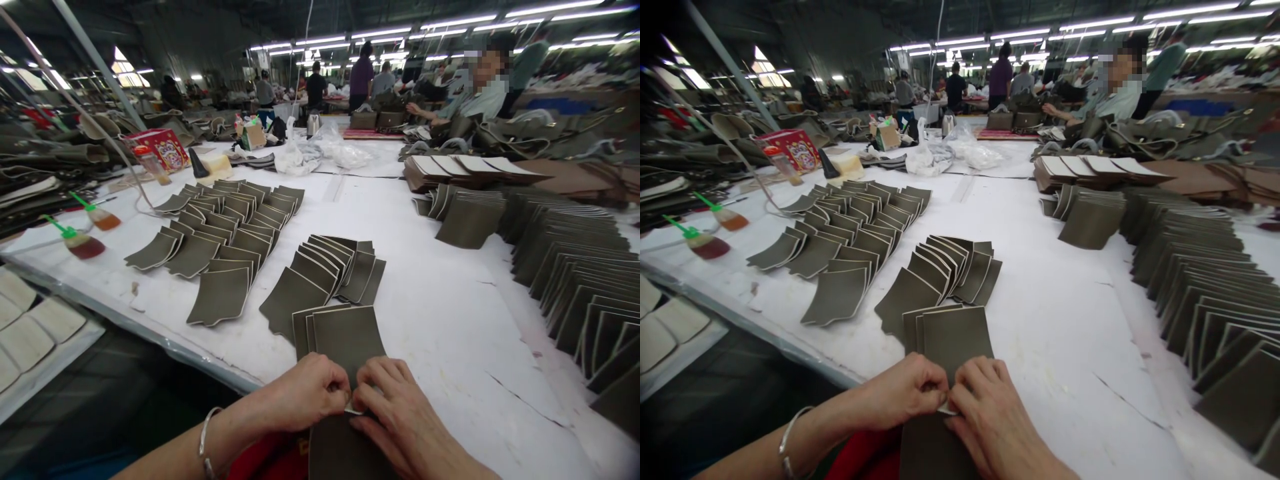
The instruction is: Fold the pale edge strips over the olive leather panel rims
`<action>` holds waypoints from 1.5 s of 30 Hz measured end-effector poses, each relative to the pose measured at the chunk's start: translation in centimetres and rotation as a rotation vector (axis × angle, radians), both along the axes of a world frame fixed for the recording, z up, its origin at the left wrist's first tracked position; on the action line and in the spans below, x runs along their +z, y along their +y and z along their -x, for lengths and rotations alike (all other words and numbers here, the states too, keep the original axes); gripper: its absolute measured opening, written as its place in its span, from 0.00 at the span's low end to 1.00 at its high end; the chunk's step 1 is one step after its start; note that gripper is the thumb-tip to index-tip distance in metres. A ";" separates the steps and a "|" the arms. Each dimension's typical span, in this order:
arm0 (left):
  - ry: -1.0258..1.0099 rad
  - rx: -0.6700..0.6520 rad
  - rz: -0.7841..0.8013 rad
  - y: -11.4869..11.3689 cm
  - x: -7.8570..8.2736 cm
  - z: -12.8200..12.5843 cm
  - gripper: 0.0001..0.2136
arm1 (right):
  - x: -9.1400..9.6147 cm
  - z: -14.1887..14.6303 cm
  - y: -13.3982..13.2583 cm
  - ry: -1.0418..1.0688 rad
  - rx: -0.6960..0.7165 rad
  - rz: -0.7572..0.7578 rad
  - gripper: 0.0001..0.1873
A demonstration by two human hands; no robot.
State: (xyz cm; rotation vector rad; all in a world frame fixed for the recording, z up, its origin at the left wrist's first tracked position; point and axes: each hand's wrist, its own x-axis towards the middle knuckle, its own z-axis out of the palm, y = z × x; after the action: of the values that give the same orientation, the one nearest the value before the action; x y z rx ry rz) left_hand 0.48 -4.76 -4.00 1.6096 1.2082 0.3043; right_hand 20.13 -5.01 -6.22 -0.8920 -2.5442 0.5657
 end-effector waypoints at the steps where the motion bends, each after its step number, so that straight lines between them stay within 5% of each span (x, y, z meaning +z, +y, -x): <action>1: 0.045 -0.005 -0.037 0.0 0.1 -0.1 0.07 | 0.2 0.0 -0.2 -0.001 0.022 0.002 0.12; 6: 0.169 -0.066 -0.162 1.2 1.3 -0.1 0.06 | 1.6 0.2 -1.5 0.137 0.210 -0.175 0.11; 9: 0.076 -0.166 -0.140 2.0 1.8 0.1 0.05 | 2.0 0.2 -1.4 0.205 0.262 -0.111 0.14; 12: -0.048 -0.246 -0.034 2.2 1.4 0.6 0.06 | 1.4 0.0 -1.1 0.295 0.133 -0.060 0.15; 16: -0.252 -0.164 0.113 0.9 0.5 1.7 0.14 | 0.3 -0.6 -1.4 0.264 -0.011 -0.042 0.09; 23: 0.080 -0.148 -0.153 -1.7 0.8 2.2 0.04 | 0.8 -0.7 -1.5 0.007 -0.003 0.115 0.11; 28: 0.107 -0.153 -0.228 -2.0 0.2 1.5 0.06 | 0.4 -0.4 -1.3 -0.074 -0.019 0.159 0.08; 36: 0.068 -0.181 -0.200 -1.9 0.7 1.2 0.12 | -0.3 -0.6 -1.7 -0.098 -0.070 0.197 0.07; 45: 0.011 -0.139 -0.156 -1.8 0.5 0.5 0.14 | 0.4 -1.5 -1.7 0.029 -0.183 0.434 0.10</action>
State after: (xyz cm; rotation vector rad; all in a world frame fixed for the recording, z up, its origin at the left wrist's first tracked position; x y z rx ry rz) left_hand 0.03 -6.53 -3.53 1.8227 1.0963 0.3066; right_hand 21.68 -6.67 -5.81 -1.2346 -2.3168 1.0854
